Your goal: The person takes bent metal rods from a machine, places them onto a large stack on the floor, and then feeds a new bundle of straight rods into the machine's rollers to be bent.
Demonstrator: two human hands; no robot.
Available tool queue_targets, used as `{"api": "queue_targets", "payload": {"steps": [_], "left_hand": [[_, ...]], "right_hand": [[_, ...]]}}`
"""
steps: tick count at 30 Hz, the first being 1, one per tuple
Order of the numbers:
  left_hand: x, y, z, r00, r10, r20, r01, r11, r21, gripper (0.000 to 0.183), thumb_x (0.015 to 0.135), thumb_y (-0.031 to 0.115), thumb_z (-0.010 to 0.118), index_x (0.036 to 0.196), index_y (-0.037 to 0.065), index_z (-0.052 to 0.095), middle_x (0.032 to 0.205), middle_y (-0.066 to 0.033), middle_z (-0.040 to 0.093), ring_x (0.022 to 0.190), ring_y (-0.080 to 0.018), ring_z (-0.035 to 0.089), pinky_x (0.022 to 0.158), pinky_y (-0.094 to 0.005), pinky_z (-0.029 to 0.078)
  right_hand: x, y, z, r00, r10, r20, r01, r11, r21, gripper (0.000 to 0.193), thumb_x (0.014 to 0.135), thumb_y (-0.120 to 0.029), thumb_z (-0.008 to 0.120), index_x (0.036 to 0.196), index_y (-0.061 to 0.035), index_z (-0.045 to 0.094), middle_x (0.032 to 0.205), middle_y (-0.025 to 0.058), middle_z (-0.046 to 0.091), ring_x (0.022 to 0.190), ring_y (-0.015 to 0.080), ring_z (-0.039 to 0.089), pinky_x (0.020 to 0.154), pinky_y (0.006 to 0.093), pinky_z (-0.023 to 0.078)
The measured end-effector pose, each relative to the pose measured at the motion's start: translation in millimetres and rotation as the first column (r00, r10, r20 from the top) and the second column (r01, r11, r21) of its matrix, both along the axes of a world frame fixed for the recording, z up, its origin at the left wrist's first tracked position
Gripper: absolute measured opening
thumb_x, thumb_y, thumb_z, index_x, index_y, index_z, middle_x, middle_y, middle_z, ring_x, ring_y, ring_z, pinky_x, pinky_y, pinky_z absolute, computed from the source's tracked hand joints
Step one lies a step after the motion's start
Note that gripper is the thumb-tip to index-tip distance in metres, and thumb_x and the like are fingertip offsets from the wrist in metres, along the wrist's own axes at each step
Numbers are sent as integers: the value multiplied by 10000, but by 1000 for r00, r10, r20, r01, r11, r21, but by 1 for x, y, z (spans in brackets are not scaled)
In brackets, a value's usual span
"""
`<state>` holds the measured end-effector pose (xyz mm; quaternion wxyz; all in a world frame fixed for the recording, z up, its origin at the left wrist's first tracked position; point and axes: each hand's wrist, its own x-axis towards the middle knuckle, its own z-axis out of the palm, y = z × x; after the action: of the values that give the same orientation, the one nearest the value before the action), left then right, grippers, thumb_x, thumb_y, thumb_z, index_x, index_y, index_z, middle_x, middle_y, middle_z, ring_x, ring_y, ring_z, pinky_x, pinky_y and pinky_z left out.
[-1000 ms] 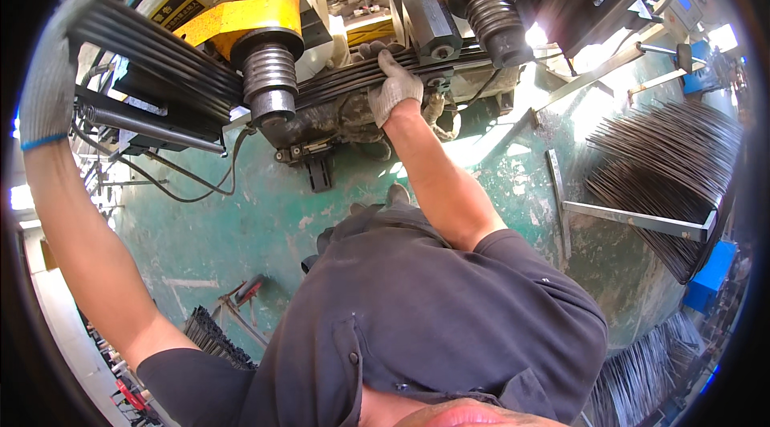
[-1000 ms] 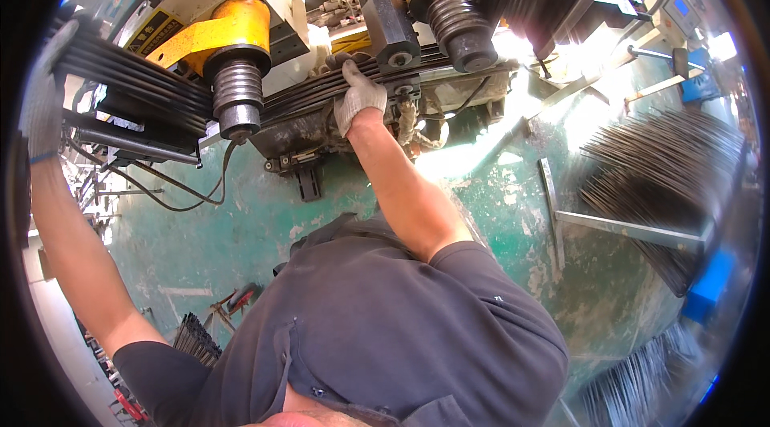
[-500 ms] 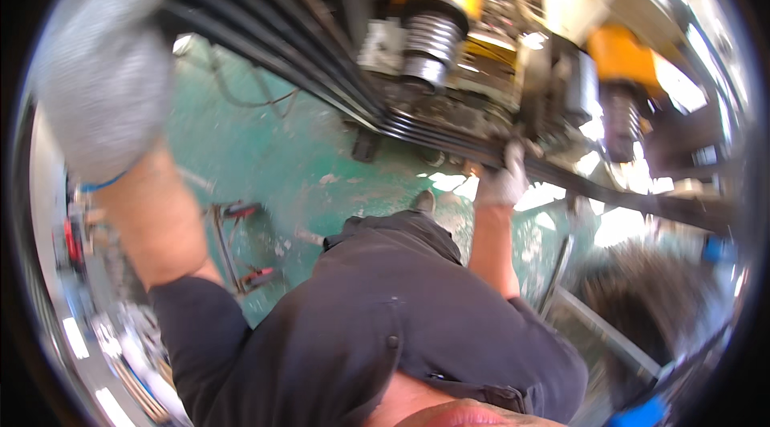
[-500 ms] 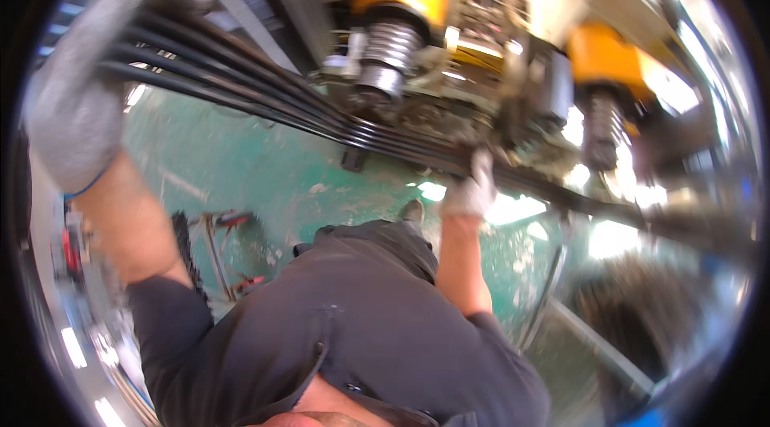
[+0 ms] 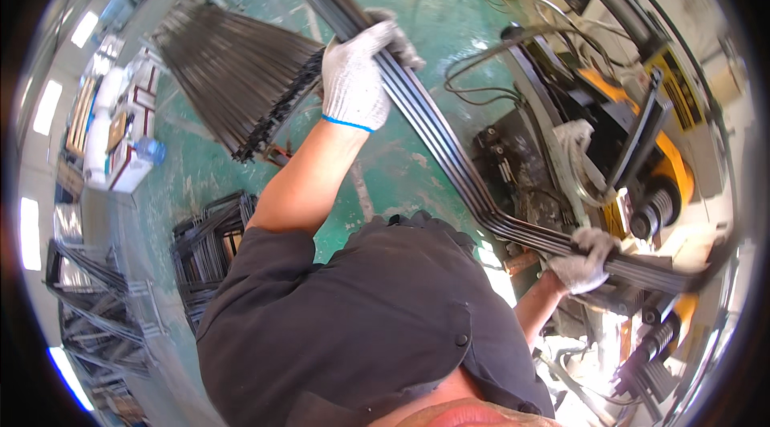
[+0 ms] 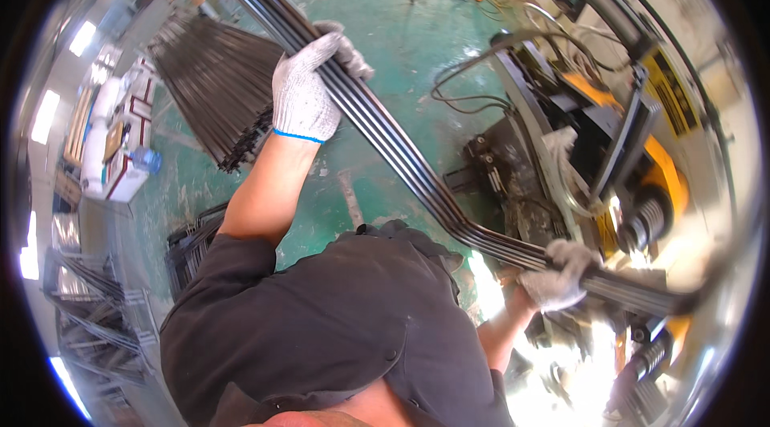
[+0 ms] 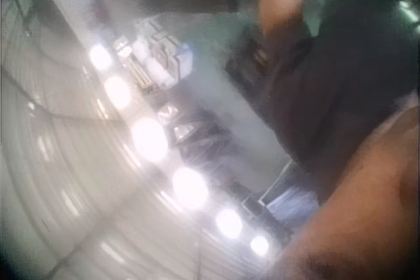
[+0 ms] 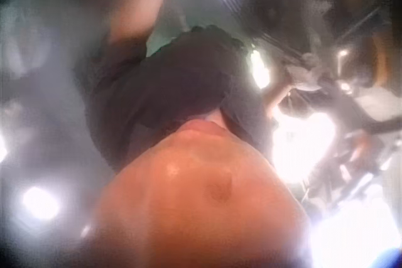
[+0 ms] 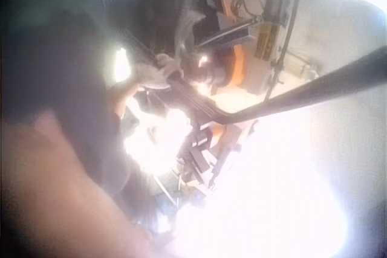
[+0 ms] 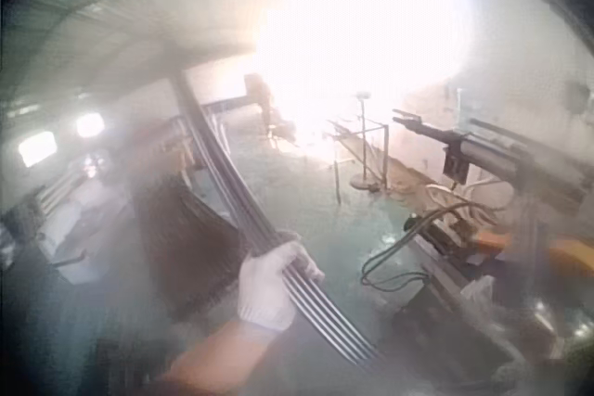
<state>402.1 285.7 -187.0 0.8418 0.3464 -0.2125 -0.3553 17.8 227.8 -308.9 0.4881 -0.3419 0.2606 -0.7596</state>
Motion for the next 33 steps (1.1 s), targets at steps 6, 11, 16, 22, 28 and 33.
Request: {"api": "queue_targets", "payload": {"steps": [6, 11, 16, 22, 28, 33], "left_hand": [[208, 120, -111, 862, 506, -35, -478, 834, 277, 97, 906, -6, 581, 995, 31, 583, 673, -95, 566, 501, -214, 536, 477, -398, 481], [312, 210, -179, 676, 733, 68, -628, 526, 573, 110, 892, -25, 575, 952, 62, 545, 661, -86, 558, 492, -204, 536, 448, -389, 487], [388, 253, -230, 655, 717, 238, -642, 361, 676, 120, 863, -30, 592, 931, 51, 535, 638, -82, 563, 463, -217, 558, 428, -367, 482], [482, 276, -280, 611, 454, 649, -688, -102, 719, 134, 887, 95, 575, 961, -17, 576, 763, -185, 597, 664, -325, 626, 618, -453, 499], [494, 269, -266, 794, -99, 599, -557, -514, 653, 356, 926, 127, 543, 1244, -28, 578, 1180, -295, 703, 1124, -441, 694, 976, -512, 553], [480, 261, -272, 683, -305, 664, -716, -456, 528, 318, 930, 165, 576, 1168, -44, 575, 1138, -272, 692, 1061, -417, 710, 917, -497, 579]], "right_hand": [[237, 21, -5, 947, 235, -218, -124, 896, 426, 86, 925, 10, 615, 944, -62, 574, 632, -29, 461, 476, 83, 430, 453, 266, 385], [376, 50, -47, 831, 511, -220, -277, 723, 633, 153, 912, 14, 627, 887, -104, 534, 604, -51, 423, 420, 67, 377, 371, 253, 282], [466, 59, -138, 729, 634, -258, -245, 594, 766, 117, 915, -49, 649, 938, -104, 549, 642, 7, 479, 427, 144, 426, 388, 318, 327], [567, 64, -254, 639, 616, -460, -179, 701, 690, 156, 923, -142, 658, 894, -62, 528, 601, 38, 455, 424, 191, 409, 420, 391, 368], [640, 102, -263, 470, 785, -404, -168, 529, 832, 197, 923, -134, 702, 1025, 6, 609, 889, 95, 653, 777, 228, 600, 778, 382, 516], [631, 67, -214, 44, 881, -471, -15, 472, 882, 410, 964, -333, 744, 1109, 38, 648, 950, 170, 717, 884, 299, 703, 801, 415, 554]]}}
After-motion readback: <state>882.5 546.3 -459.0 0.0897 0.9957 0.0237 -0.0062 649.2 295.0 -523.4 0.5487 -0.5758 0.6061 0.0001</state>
